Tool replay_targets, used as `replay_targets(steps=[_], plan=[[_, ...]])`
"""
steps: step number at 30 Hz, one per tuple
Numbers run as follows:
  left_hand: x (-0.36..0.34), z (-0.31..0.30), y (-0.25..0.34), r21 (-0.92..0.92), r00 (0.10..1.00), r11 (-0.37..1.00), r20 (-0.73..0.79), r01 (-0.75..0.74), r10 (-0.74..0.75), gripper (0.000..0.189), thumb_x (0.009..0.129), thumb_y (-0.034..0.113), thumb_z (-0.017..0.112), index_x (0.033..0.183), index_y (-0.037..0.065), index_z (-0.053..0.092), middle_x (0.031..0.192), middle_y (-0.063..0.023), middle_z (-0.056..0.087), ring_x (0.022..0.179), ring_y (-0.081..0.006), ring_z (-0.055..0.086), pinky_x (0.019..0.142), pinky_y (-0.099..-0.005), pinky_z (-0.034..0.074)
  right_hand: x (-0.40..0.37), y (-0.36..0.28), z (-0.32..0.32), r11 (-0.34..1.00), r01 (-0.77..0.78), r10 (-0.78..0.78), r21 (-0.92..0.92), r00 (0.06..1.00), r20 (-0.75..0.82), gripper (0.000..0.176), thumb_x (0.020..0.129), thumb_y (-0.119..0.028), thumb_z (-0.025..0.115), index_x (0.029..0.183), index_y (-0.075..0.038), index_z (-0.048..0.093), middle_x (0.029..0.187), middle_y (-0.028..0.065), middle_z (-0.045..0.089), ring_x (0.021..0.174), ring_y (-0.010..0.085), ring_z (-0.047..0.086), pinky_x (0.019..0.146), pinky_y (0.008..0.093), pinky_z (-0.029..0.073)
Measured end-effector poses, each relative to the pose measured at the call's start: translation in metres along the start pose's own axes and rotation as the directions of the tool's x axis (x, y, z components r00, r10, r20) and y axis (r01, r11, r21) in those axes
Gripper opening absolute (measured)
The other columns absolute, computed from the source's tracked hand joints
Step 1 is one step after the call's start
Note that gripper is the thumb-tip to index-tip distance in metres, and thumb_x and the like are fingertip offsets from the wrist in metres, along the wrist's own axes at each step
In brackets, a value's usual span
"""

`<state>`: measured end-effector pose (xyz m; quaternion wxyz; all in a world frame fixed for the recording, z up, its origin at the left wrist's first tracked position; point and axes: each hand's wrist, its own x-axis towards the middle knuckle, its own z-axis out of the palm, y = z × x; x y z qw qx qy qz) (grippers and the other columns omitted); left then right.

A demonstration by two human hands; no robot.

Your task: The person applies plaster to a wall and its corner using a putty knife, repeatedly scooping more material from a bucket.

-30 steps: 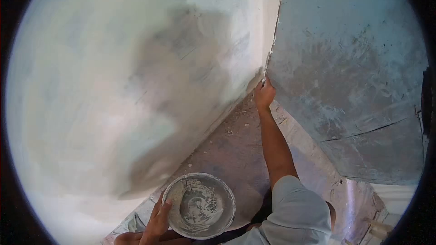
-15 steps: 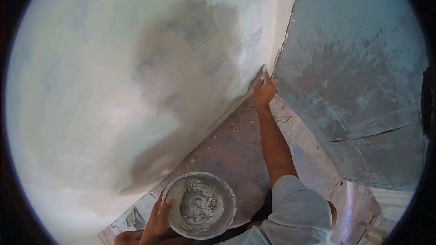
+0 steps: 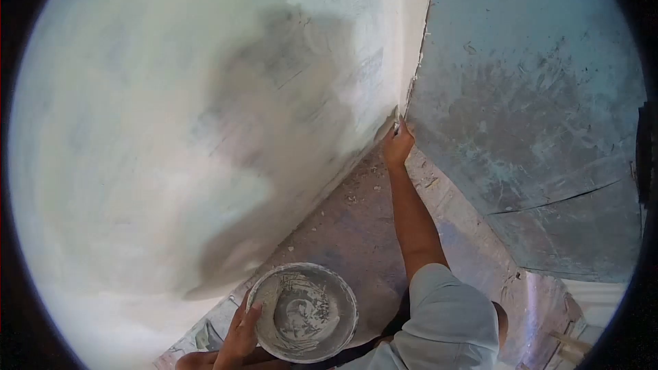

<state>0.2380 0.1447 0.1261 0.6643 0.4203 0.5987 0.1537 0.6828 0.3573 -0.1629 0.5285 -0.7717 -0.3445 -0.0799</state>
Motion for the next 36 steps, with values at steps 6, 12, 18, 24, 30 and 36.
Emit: replay_targets(steps=[6,12,18,24,30,36], plan=[[-0.001,0.007,0.017,-0.009,0.999,0.999,-0.005,0.041,-0.041,0.053,0.104,0.026,0.041,0.150,0.001,0.032,0.138,-0.0135,0.051,0.126,-0.0209,0.048,0.107,-0.0321,0.036,-0.050,-0.043,0.009,0.993,0.012,-0.017,0.114,0.999,0.041,0.051,0.083,-0.012,0.066,0.131,0.001,0.058,0.081,0.0273,0.066,0.064,0.0383,0.064,0.061,0.0443,0.050],[0.006,-0.002,0.002,-0.011,0.993,0.996,0.076,-0.091,0.092,0.051,0.104,0.026,0.041,0.148,0.000,0.035,0.136,-0.0125,0.053,0.124,-0.0207,0.049,0.107,-0.0321,0.035,-0.135,-0.079,-0.025,0.964,0.093,-0.162,0.250,0.948,0.273,0.052,0.084,-0.010,0.065,0.134,0.000,0.055,0.105,0.0283,0.066,0.091,0.0407,0.067,0.079,0.0455,0.052],[0.004,-0.005,-0.005,-0.025,0.997,0.997,0.041,-0.066,0.067,0.052,0.104,0.026,0.042,0.149,0.000,0.034,0.135,-0.0126,0.053,0.124,-0.0208,0.048,0.107,-0.0318,0.035,-0.082,-0.025,-0.044,0.940,-0.269,0.231,0.210,0.954,0.190,0.032,0.087,-0.015,0.061,0.112,0.003,0.066,0.105,0.0267,0.067,0.102,0.0415,0.065,0.088,0.0461,0.050],[0.005,-0.003,-0.004,-0.026,0.998,0.999,0.043,-0.043,0.044,0.053,0.104,0.023,0.041,0.149,-0.002,0.031,0.138,-0.0146,0.051,0.126,-0.0218,0.047,0.108,-0.0324,0.034,-0.005,-0.011,-0.040,0.996,-0.070,0.074,0.047,0.993,-0.092,0.030,0.082,-0.012,0.063,0.105,0.005,0.069,0.100,0.0289,0.068,0.097,0.0452,0.064,0.088,0.0499,0.048],[0.002,0.004,0.007,-0.003,0.999,0.999,0.009,-0.036,0.036,0.053,0.104,0.024,0.041,0.149,-0.002,0.032,0.138,-0.0147,0.051,0.127,-0.0221,0.047,0.109,-0.0328,0.034,-0.014,0.016,-0.010,0.992,-0.079,0.076,-0.102,0.997,-0.034,0.032,0.081,-0.013,0.066,0.109,0.002,0.069,0.098,0.0244,0.069,0.087,0.0413,0.067,0.076,0.0463,0.053],[-0.001,0.008,0.009,-0.002,1.000,1.000,-0.021,-0.016,0.016,0.052,0.104,0.024,0.041,0.148,-0.002,0.033,0.138,-0.0147,0.051,0.127,-0.0222,0.046,0.109,-0.0331,0.034,-0.026,0.031,0.005,0.997,0.007,-0.014,-0.083,0.996,-0.086,0.038,0.081,-0.014,0.068,0.115,0.002,0.067,0.103,0.0250,0.069,0.093,0.0394,0.068,0.083,0.0456,0.054]])
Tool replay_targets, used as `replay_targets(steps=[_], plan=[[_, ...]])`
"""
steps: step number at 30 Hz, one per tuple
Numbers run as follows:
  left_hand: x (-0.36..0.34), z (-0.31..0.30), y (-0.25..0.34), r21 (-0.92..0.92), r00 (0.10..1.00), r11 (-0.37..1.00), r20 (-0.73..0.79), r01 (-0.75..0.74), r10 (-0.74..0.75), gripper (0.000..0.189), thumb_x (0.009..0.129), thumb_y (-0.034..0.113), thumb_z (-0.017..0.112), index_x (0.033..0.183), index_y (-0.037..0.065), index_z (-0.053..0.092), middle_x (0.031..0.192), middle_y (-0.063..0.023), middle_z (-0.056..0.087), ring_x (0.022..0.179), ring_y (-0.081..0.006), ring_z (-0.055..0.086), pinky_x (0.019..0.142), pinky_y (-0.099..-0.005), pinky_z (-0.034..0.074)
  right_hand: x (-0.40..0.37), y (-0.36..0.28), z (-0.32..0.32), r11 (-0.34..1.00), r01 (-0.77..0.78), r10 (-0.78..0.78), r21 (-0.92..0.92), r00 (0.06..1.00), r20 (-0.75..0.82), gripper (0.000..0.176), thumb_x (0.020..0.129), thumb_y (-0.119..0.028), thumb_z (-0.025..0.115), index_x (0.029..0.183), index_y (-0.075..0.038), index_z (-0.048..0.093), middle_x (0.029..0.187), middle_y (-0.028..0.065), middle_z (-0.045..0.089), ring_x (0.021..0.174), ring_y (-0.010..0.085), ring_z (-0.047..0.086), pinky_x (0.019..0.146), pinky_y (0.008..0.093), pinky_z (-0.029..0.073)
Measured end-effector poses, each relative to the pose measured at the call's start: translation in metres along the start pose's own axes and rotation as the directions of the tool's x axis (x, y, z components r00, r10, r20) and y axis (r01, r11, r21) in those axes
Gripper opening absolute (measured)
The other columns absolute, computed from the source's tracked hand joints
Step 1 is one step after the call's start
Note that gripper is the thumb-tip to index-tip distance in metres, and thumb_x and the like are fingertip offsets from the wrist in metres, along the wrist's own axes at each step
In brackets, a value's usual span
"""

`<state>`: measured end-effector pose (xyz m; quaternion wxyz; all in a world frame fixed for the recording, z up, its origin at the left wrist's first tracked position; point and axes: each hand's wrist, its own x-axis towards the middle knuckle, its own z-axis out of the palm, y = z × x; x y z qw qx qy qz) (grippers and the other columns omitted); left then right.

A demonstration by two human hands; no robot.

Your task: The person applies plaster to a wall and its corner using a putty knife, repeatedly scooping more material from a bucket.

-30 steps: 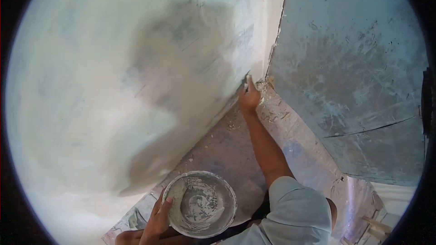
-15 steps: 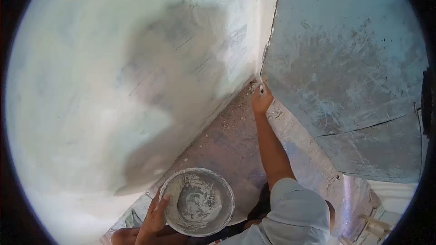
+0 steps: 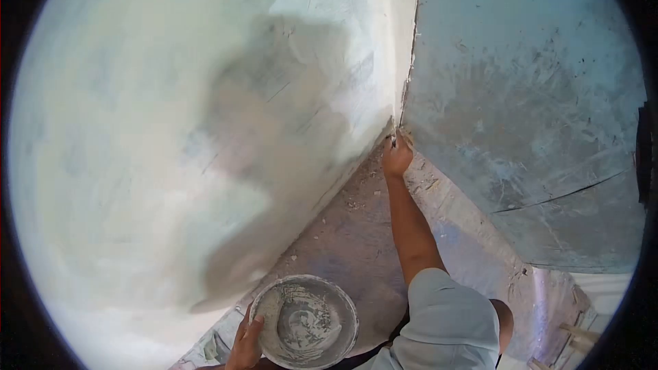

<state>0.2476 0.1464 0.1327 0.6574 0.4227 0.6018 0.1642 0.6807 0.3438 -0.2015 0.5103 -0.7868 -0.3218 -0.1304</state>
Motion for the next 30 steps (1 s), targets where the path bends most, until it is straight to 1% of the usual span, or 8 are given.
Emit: replay_targets(steps=[10,13,14,18,19,20,22,30], plan=[[-0.004,0.003,0.002,-0.014,1.000,1.000,-0.016,0.023,-0.023,0.052,0.103,0.024,0.041,0.148,-0.002,0.034,0.138,-0.0147,0.050,0.128,-0.0224,0.046,0.109,-0.0336,0.033,0.004,-0.011,0.012,0.988,-0.072,0.077,0.135,0.997,-0.031,0.041,0.077,-0.010,0.067,0.116,0.003,0.067,0.097,0.0274,0.068,0.090,0.0409,0.067,0.083,0.0471,0.052],[-0.001,0.002,0.003,-0.024,1.000,0.999,-0.010,0.027,-0.028,0.052,0.103,0.024,0.041,0.147,-0.002,0.034,0.139,-0.0147,0.050,0.128,-0.0224,0.046,0.109,-0.0338,0.033,-0.007,-0.005,0.014,0.957,-0.176,0.160,0.231,0.983,0.084,0.044,0.080,-0.010,0.066,0.122,0.004,0.065,0.094,0.0278,0.069,0.081,0.0369,0.070,0.073,0.0416,0.054],[-0.001,0.002,0.003,-0.029,1.000,0.999,-0.005,0.027,-0.027,0.052,0.103,0.024,0.041,0.147,-0.002,0.034,0.139,-0.0147,0.050,0.128,-0.0225,0.046,0.109,-0.0338,0.033,-0.013,0.002,0.021,0.975,0.069,-0.062,0.209,0.997,-0.040,0.045,0.081,-0.011,0.067,0.124,0.001,0.065,0.081,0.0258,0.067,0.066,0.0301,0.067,0.063,0.0386,0.051],[0.000,0.002,0.003,-0.077,1.000,0.997,0.019,0.020,-0.019,0.051,0.103,0.024,0.041,0.147,-0.002,0.035,0.139,-0.0147,0.050,0.128,-0.0225,0.046,0.110,-0.0340,0.033,-0.037,-0.017,0.012,0.964,-0.047,0.021,0.261,0.994,0.103,0.047,0.081,-0.012,0.068,0.128,-0.006,0.065,0.061,0.0204,0.055,0.049,0.0231,0.049,0.052,0.0383,0.043],[0.001,0.004,0.006,-0.100,0.999,0.995,0.037,0.005,-0.001,0.051,0.103,0.024,0.041,0.147,-0.002,0.035,0.139,-0.0147,0.050,0.128,-0.0225,0.046,0.110,-0.0341,0.033,-0.040,-0.027,0.006,0.963,-0.075,0.041,0.261,0.990,0.133,0.047,0.081,-0.011,0.068,0.128,-0.006,0.065,0.063,0.0213,0.057,0.050,0.0244,0.052,0.053,0.0387,0.044],[0.002,0.003,0.006,-0.066,0.998,0.997,0.061,-0.028,0.032,0.051,0.103,0.024,0.041,0.147,-0.002,0.035,0.138,-0.0148,0.051,0.128,-0.0223,0.046,0.109,-0.0338,0.034,-0.044,-0.027,0.012,0.932,0.155,-0.148,0.327,0.988,-0.045,0.046,0.082,-0.012,0.067,0.127,-0.006,0.065,0.069,0.0230,0.060,0.053,0.0295,0.057,0.055,0.0405,0.046],[0.003,-0.003,0.000,-0.039,0.993,0.997,0.094,-0.063,0.066,0.051,0.104,0.024,0.041,0.147,-0.002,0.035,0.137,-0.0149,0.051,0.128,-0.0221,0.046,0.109,-0.0335,0.034,-0.057,-0.045,-0.006,0.974,0.091,-0.119,0.208,0.985,0.128,0.043,0.083,-0.011,0.065,0.125,-0.006,0.066,0.076,0.0243,0.063,0.060,0.0342,0.062,0.057,0.0421,0.048],[0.013,-0.013,-0.013,-0.008,0.996,1.000,0.084,-0.012,0.012,0.050,0.105,0.024,0.041,0.147,-0.001,0.035,0.137,-0.0139,0.052,0.126,-0.0202,0.047,0.108,-0.0312,0.034,-0.105,-0.061,-0.044,0.955,0.025,-0.101,0.296,0.965,0.244,0.021,0.083,-0.013,0.067,0.101,-0.003,0.070,0.068,0.0187,0.061,0.062,0.0351,0.064,0.057,0.0421,0.049]])
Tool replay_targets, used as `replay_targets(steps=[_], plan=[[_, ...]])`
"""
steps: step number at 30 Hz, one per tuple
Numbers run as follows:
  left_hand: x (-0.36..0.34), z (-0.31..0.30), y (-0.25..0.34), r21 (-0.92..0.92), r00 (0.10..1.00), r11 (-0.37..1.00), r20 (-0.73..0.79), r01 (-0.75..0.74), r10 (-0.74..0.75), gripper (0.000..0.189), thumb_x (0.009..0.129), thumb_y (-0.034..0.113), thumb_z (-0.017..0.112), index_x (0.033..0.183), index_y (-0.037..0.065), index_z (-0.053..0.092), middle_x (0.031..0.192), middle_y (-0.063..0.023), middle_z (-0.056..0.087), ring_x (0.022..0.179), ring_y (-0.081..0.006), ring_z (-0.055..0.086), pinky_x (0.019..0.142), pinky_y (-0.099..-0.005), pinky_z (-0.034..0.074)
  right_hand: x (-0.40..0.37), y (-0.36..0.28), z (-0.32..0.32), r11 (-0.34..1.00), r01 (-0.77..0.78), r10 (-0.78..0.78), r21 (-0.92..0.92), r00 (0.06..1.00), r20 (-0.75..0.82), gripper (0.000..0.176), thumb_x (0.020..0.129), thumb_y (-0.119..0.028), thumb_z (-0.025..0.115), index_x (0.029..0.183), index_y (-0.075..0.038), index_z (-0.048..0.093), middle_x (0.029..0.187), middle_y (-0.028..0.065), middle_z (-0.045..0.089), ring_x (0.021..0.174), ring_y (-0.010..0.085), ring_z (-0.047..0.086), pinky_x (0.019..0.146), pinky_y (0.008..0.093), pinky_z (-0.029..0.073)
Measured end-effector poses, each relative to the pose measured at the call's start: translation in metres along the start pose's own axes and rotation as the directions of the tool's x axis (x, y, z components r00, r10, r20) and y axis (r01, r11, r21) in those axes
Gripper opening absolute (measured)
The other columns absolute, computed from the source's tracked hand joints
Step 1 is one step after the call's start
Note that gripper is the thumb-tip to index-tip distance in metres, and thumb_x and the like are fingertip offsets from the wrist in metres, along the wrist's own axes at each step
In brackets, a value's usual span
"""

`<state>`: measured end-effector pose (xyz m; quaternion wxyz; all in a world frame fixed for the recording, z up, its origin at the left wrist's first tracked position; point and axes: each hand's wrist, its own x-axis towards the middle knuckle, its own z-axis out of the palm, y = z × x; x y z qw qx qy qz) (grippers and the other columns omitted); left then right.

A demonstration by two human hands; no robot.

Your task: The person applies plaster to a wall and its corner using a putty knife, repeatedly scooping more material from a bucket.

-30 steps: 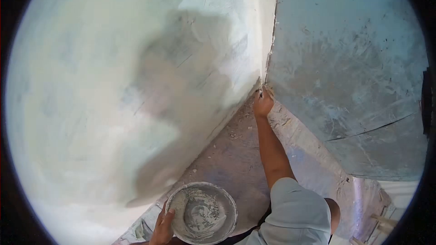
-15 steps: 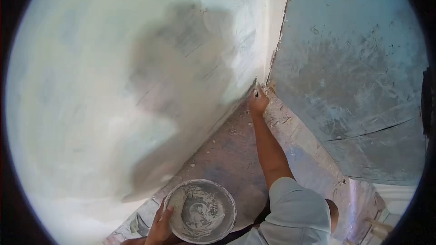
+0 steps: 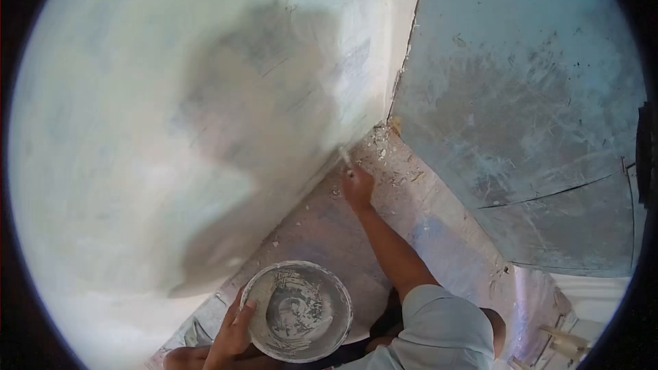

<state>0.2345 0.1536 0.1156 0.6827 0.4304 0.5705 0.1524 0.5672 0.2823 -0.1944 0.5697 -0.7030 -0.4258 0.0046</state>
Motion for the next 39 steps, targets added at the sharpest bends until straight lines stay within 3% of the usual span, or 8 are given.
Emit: replay_targets(steps=[7,12,19,20,23,33,36,39], plan=[[0.001,0.003,0.012,0.064,0.999,0.998,0.041,-0.029,0.027,0.049,0.105,0.023,0.041,0.147,-0.002,0.036,0.136,-0.0140,0.052,0.126,-0.0209,0.048,0.108,-0.0313,0.034,0.092,0.071,-0.010,0.980,-0.182,0.141,-0.080,0.920,-0.366,0.026,0.083,-0.014,0.065,0.102,0.002,0.072,0.091,0.0238,0.070,0.083,0.0357,0.070,0.074,0.0421,0.053],[-0.007,0.013,0.012,0.040,1.000,0.999,-0.019,0.006,-0.005,0.050,0.104,0.024,0.041,0.147,-0.001,0.035,0.137,-0.0142,0.052,0.126,-0.0211,0.047,0.108,-0.0316,0.034,0.108,0.081,0.005,0.967,-0.246,0.209,-0.059,0.907,-0.365,0.031,0.081,-0.013,0.062,0.108,0.000,0.070,0.087,0.0251,0.069,0.080,0.0412,0.068,0.072,0.0445,0.053],[-0.004,0.009,0.006,-0.004,0.998,0.999,-0.045,0.032,-0.033,0.050,0.104,0.024,0.041,0.147,-0.001,0.035,0.137,-0.0145,0.052,0.126,-0.0213,0.047,0.108,-0.0322,0.035,0.087,0.084,0.022,0.952,-0.250,0.204,-0.177,0.949,-0.241,0.033,0.081,-0.012,0.061,0.111,-0.001,0.070,0.076,0.0246,0.065,0.064,0.0397,0.063,0.060,0.0444,0.049],[-0.003,0.008,0.003,-0.017,0.998,0.999,-0.045,0.034,-0.035,0.050,0.104,0.024,0.041,0.148,-0.001,0.035,0.137,-0.0145,0.052,0.126,-0.0213,0.047,0.108,-0.0323,0.035,0.082,0.065,0.021,0.922,-0.387,0.379,-0.001,0.903,-0.202,0.035,0.083,-0.012,0.061,0.116,-0.003,0.069,0.073,0.0226,0.065,0.060,0.0344,0.062,0.059,0.0421,0.048],[-0.003,0.007,-0.004,-0.075,0.993,0.994,-0.084,0.074,-0.080,0.051,0.104,0.025,0.042,0.148,-0.001,0.035,0.137,-0.0147,0.052,0.126,-0.0214,0.047,0.108,-0.0325,0.034,0.051,0.052,0.034,0.991,-0.133,0.127,-0.018,0.969,-0.211,0.037,0.084,-0.013,0.063,0.119,-0.004,0.069,0.072,0.0207,0.064,0.059,0.0298,0.060,0.058,0.0398,0.048],[-0.003,-0.004,-0.010,-0.007,0.996,0.996,-0.042,0.085,-0.085,0.053,0.105,0.027,0.043,0.148,-0.002,0.035,0.138,-0.0126,0.051,0.128,-0.0196,0.045,0.109,-0.0304,0.032,-0.053,0.012,0.012,0.984,-0.176,0.171,0.022,0.972,0.161,0.025,0.086,-0.020,0.065,0.100,-0.001,0.070,0.070,0.0216,0.064,0.068,0.0385,0.064,0.061,0.0452,0.049],[-0.003,-0.004,-0.003,0.037,0.998,0.998,-0.030,0.055,-0.054,0.053,0.105,0.027,0.043,0.148,-0.002,0.035,0.138,-0.0123,0.050,0.127,-0.0194,0.044,0.109,-0.0302,0.032,-0.004,0.065,0.003,0.930,-0.231,0.233,-0.285,0.972,-0.028,0.030,0.083,-0.014,0.066,0.109,0.003,0.067,0.077,0.0222,0.066,0.069,0.0384,0.065,0.066,0.0439,0.051],[-0.002,-0.003,-0.004,0.036,0.999,0.998,-0.007,0.044,-0.044,0.053,0.105,0.027,0.043,0.148,-0.003,0.034,0.138,-0.0122,0.050,0.127,-0.0196,0.044,0.109,-0.0306,0.032,0.062,0.062,-0.006,0.969,-0.236,0.214,-0.078,0.951,-0.225,0.024,0.082,-0.015,0.063,0.096,0.004,0.067,0.073,0.0232,0.064,0.067,0.0388,0.064,0.064,0.0454,0.049]])
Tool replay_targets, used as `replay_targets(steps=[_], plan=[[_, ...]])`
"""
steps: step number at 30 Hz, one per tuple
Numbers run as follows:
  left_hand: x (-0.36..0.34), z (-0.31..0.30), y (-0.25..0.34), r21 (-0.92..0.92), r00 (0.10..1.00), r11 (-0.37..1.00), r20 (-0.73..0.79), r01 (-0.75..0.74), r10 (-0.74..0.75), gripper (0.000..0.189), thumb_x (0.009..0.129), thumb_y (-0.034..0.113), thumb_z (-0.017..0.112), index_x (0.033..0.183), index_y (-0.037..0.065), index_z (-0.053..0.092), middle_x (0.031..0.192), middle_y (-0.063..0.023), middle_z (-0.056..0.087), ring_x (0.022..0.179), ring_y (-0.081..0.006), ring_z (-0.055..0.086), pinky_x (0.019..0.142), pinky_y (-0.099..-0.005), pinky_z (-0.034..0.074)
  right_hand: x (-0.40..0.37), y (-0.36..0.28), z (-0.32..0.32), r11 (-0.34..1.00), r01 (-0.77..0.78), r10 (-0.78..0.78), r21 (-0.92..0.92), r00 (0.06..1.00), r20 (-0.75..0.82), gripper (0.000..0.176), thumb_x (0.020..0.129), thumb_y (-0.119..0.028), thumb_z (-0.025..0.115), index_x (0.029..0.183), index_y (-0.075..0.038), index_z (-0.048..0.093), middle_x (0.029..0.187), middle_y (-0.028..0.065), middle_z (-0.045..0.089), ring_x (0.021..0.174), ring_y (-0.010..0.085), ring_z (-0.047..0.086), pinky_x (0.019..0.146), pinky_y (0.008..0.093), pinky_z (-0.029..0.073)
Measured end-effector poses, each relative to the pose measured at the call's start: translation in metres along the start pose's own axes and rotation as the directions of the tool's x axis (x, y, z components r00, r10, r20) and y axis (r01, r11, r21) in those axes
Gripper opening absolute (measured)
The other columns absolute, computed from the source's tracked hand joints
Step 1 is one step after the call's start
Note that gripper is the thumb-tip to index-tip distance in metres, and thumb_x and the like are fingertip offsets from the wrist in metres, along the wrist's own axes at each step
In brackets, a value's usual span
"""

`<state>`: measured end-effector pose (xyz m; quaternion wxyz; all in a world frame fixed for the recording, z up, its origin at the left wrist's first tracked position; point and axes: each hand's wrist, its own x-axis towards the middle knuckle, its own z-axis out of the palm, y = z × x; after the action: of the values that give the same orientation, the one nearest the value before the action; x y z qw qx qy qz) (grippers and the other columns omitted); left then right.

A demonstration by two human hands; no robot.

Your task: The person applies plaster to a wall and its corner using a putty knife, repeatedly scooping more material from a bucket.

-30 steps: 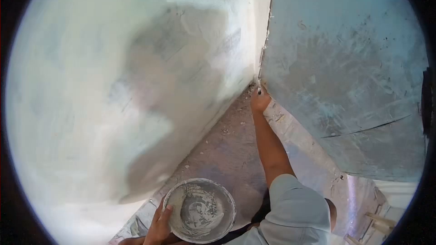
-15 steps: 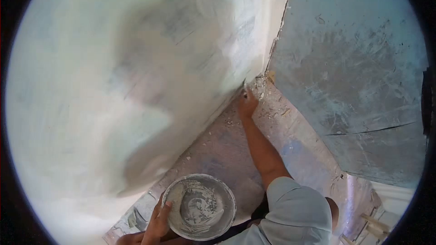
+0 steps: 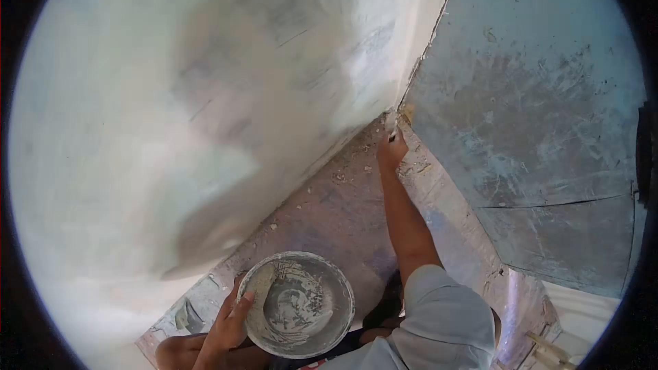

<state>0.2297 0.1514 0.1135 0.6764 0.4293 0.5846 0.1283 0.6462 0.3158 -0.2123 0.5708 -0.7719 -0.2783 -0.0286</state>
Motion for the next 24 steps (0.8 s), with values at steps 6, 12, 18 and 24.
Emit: replay_targets(steps=[6,12,18,24], plan=[[-0.007,0.014,0.008,-0.029,0.999,0.999,-0.049,-0.018,0.017,0.052,0.104,0.025,0.042,0.148,-0.002,0.033,0.138,-0.0123,0.050,0.127,-0.0197,0.045,0.109,-0.0315,0.032,0.038,0.032,0.032,0.998,-0.027,0.028,0.062,1.000,-0.014,0.025,0.078,-0.014,0.062,0.095,0.003,0.069,0.074,0.0240,0.065,0.069,0.0374,0.066,0.064,0.0452,0.050],[-0.006,0.008,-0.008,-0.097,0.997,0.995,-0.071,0.027,-0.034,0.052,0.105,0.023,0.042,0.150,-0.001,0.031,0.141,-0.0130,0.049,0.129,-0.0202,0.044,0.109,-0.0313,0.032,-0.010,0.054,0.052,0.978,-0.133,0.144,-0.159,0.988,0.060,0.024,0.080,-0.023,0.061,0.083,-0.001,0.069,0.067,0.0231,0.063,0.061,0.0381,0.063,0.058,0.0479,0.046],[0.004,-0.003,-0.012,-0.064,1.000,0.998,-0.007,0.008,-0.009,0.053,0.104,0.024,0.042,0.149,-0.003,0.032,0.141,-0.0131,0.048,0.130,-0.0205,0.043,0.110,-0.0315,0.032,-0.106,-0.003,0.034,0.995,0.046,-0.021,-0.084,0.960,0.281,0.031,0.082,-0.023,0.062,0.099,0.000,0.071,0.073,0.0242,0.065,0.070,0.0405,0.064,0.067,0.0478,0.049],[-0.010,0.009,0.018,-0.080,0.998,0.996,-0.049,0.033,-0.037,0.052,0.104,0.023,0.044,0.149,-0.002,0.033,0.140,-0.0129,0.049,0.128,-0.0201,0.044,0.108,-0.0310,0.033,-0.101,-0.011,-0.008,0.987,-0.070,0.104,-0.144,0.964,0.243,0.024,0.084,-0.015,0.064,0.102,0.000,0.070,0.072,0.0221,0.065,0.064,0.0362,0.065,0.062,0.0441,0.049]])
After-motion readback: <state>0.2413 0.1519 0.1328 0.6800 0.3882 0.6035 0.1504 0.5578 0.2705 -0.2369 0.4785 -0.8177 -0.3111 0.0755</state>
